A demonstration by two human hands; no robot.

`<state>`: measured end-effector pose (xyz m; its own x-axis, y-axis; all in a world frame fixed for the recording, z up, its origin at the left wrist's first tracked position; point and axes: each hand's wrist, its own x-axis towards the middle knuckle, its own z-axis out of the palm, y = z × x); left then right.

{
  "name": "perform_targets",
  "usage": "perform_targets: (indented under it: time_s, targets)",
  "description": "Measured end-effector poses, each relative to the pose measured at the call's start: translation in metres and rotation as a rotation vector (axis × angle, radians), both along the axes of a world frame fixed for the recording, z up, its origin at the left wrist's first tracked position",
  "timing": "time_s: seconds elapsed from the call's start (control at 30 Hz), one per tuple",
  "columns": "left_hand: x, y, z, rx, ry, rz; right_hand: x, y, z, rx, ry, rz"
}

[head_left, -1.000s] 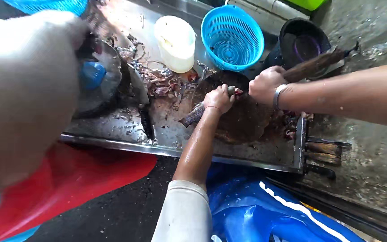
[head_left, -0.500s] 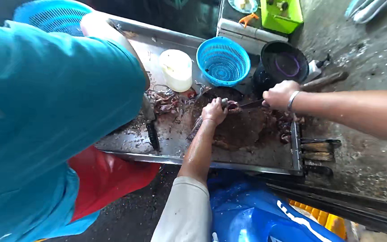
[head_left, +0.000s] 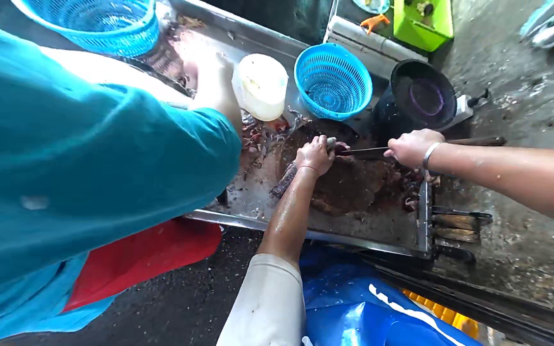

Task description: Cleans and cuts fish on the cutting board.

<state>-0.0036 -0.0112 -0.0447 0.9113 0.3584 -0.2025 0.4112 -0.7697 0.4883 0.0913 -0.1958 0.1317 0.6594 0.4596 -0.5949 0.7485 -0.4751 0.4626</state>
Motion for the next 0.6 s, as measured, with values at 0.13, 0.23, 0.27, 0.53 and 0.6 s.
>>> perform_targets:
  time_s: [0.13, 0.23, 0.27, 0.53, 0.6]
  targets:
    - [-0.002, -0.001, 0.000, 0.013, -0.003, -0.002, -0.028, 0.034, 0.014, 0.005, -0.020, 0.048]
    - [0.001, -0.002, 0.002, 0.001, -0.004, 0.022, -0.049, 0.066, 0.011, -0.039, -0.017, 0.082]
    - [0.003, -0.002, 0.001, 0.008, -0.012, 0.035, -0.055, 0.079, 0.006, -0.074, -0.016, 0.104]
    - [0.006, -0.009, 0.005, -0.014, 0.013, 0.095, 0.003, 0.070, -0.012, 0.007, 0.002, 0.024]
    - [0.003, -0.013, 0.001, -0.004, 0.010, 0.108, 0.015, 0.048, -0.027, 0.073, 0.016, -0.063]
